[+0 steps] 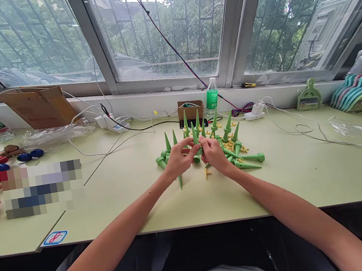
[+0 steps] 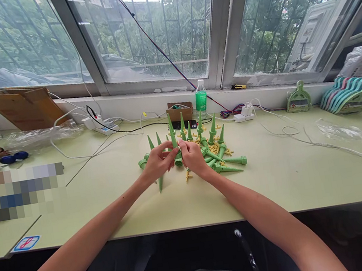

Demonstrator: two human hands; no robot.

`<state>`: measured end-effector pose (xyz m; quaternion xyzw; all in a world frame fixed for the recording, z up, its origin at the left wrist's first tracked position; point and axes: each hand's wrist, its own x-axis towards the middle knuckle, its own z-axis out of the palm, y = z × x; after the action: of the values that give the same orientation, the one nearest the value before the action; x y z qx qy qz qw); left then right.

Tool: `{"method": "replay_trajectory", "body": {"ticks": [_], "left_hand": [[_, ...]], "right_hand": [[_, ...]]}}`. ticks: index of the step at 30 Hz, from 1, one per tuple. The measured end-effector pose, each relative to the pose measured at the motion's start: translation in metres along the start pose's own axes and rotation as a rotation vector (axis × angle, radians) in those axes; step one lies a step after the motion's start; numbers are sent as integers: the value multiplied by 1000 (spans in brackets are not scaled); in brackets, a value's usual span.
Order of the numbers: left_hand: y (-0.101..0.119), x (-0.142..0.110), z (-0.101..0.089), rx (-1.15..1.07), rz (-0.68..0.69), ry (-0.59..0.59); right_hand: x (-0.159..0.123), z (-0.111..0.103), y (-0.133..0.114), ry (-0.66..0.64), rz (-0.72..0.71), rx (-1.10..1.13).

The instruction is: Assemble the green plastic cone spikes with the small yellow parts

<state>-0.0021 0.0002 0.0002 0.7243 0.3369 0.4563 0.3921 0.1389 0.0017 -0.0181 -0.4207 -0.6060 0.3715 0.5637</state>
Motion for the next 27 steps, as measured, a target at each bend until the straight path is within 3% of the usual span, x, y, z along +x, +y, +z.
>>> {"method": "replay_trajectory", "body": {"ticks": [27], "left_hand": [[-2,1,-2,38,-14,-3]], "right_hand": [[0,-1,-1,5,-27,-30]]}}
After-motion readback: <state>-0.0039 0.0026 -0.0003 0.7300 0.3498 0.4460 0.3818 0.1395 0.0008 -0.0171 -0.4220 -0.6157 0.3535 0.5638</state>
